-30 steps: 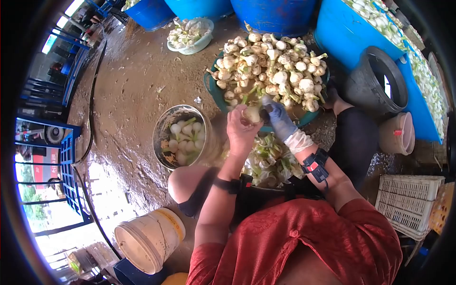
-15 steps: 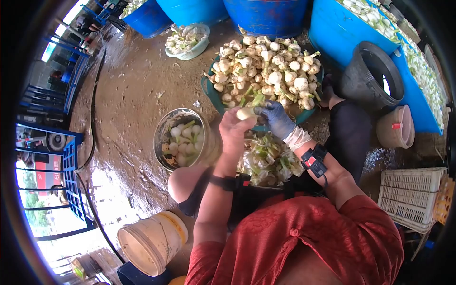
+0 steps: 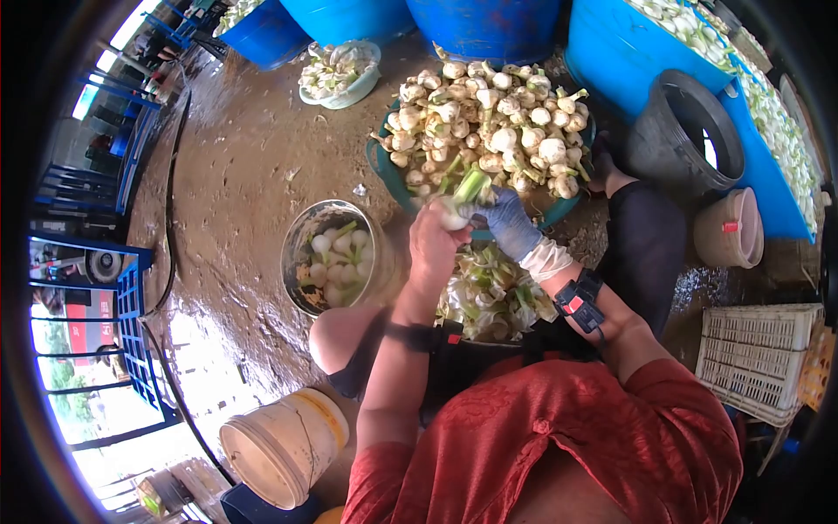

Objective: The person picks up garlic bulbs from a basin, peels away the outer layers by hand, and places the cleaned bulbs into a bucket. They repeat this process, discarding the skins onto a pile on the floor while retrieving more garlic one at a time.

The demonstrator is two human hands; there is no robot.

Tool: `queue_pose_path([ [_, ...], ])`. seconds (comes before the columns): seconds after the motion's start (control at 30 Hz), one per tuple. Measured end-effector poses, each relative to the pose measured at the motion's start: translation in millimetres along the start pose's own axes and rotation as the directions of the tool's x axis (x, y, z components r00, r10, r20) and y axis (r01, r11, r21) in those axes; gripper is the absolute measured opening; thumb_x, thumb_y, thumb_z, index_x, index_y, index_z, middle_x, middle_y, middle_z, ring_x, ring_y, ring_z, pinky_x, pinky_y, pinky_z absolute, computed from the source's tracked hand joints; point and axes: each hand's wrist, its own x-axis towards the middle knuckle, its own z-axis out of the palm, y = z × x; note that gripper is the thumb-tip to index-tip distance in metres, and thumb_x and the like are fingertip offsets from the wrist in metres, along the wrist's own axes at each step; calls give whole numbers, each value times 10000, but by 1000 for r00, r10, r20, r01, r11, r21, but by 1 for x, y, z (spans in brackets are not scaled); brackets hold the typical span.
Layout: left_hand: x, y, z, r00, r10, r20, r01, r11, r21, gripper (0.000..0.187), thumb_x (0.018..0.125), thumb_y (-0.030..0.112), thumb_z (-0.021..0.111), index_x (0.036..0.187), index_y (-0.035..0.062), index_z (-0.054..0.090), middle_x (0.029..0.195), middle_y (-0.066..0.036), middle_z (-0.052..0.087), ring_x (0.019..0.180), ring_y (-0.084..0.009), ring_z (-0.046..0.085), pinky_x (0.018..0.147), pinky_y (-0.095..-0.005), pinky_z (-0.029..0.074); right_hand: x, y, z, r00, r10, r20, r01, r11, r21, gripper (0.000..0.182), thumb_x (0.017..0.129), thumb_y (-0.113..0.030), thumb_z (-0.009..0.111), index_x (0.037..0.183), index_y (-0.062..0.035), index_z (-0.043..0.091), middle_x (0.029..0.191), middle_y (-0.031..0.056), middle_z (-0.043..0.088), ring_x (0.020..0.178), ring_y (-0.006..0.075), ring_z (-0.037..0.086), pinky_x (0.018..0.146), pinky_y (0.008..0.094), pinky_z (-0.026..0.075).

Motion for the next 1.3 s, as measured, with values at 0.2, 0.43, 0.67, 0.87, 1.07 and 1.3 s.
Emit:
queue_pose_path([
  [0.2,-9,2,7,997,68,39,-73,985,155,413,809,139,674,1137,-23,482,994,-107,585,760,-180,593,623,-283,500,4,10,-7,976,-216,-14,209,957,-202,208,773,-37,669,968,16,619,856,52,663,729,86,619,607,225,519],
  [0.43,-9,2,9,968,237,77,-249,919,306,483,755,18,682,1184,-16,463,966,-87,600,793,-155,605,598,-257,515,3,11,-17,895,-444,44,406,771,-491,162,761,-81,643,917,-36,646,814,70,669,719,172,637,662,275,513],
  [0.67,-16,10,15,966,96,241,-134,980,147,508,764,68,699,1207,5,459,1024,-141,602,771,-241,630,563,-272,520,25,15,-26,930,-367,-38,148,465,-873,157,742,-102,682,892,-63,658,801,130,659,728,284,637,660,330,512],
  [0.87,-17,22,7,945,101,310,-41,980,-196,481,798,123,684,1213,27,460,1090,-174,574,792,-282,622,561,-280,516,33,47,-56,944,131,304,295,85,-952,301,807,-169,616,1077,-47,561,935,142,637,801,283,627,696,364,510],
  [1.07,-19,15,5,980,108,170,-124,989,86,577,745,22,698,1266,63,455,1074,-59,587,742,-88,563,547,-195,423,-12,-23,-25,932,-292,217,362,687,-630,356,799,-138,657,1129,-30,576,1013,132,628,885,220,631,760,324,495],
  [1.3,-21,5,16,960,270,78,-281,909,309,478,688,-88,671,1121,-16,481,1009,-77,573,835,-112,561,739,-227,477,-13,-38,-7,774,-518,364,564,304,-768,293,693,-51,709,978,-57,641,808,115,634,705,275,616,629,329,498],
])
